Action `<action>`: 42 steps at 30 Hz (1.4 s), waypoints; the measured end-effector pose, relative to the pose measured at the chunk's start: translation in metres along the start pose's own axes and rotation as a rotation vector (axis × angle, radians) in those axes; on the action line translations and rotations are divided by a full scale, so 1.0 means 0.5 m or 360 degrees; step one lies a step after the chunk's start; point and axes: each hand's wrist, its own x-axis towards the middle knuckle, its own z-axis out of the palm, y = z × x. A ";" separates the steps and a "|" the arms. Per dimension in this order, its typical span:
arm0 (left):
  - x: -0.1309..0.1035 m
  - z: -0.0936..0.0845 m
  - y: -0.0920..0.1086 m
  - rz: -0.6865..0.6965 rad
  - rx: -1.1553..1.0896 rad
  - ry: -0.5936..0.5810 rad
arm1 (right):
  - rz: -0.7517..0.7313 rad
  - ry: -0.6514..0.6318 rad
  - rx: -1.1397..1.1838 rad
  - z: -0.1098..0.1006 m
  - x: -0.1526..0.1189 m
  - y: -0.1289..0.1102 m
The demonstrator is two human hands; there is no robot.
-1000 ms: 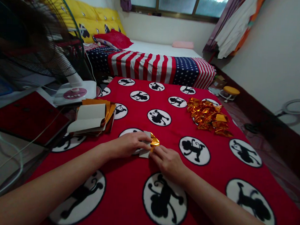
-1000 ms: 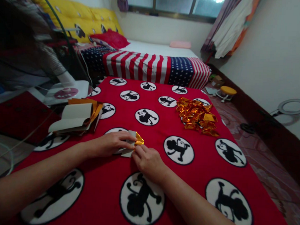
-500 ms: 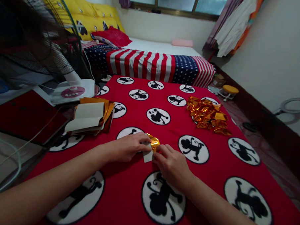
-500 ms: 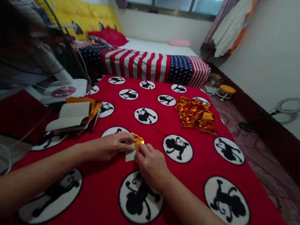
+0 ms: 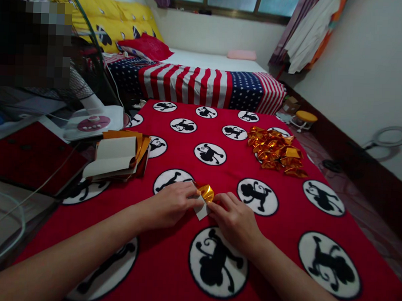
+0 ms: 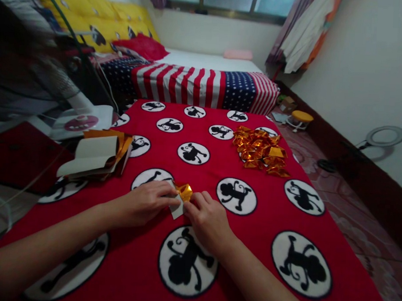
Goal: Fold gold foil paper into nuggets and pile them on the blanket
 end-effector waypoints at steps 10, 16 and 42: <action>0.012 0.006 -0.019 0.0298 0.0151 0.0118 | -0.0022 0.0034 -0.0025 0.010 -0.005 -0.002; 0.019 0.022 -0.026 0.0410 0.0250 0.0234 | 0.0047 0.0012 0.0187 -0.002 -0.005 -0.001; 0.004 0.075 0.023 -0.0406 -0.0567 0.0468 | 0.0456 0.0123 0.0539 0.014 -0.021 -0.019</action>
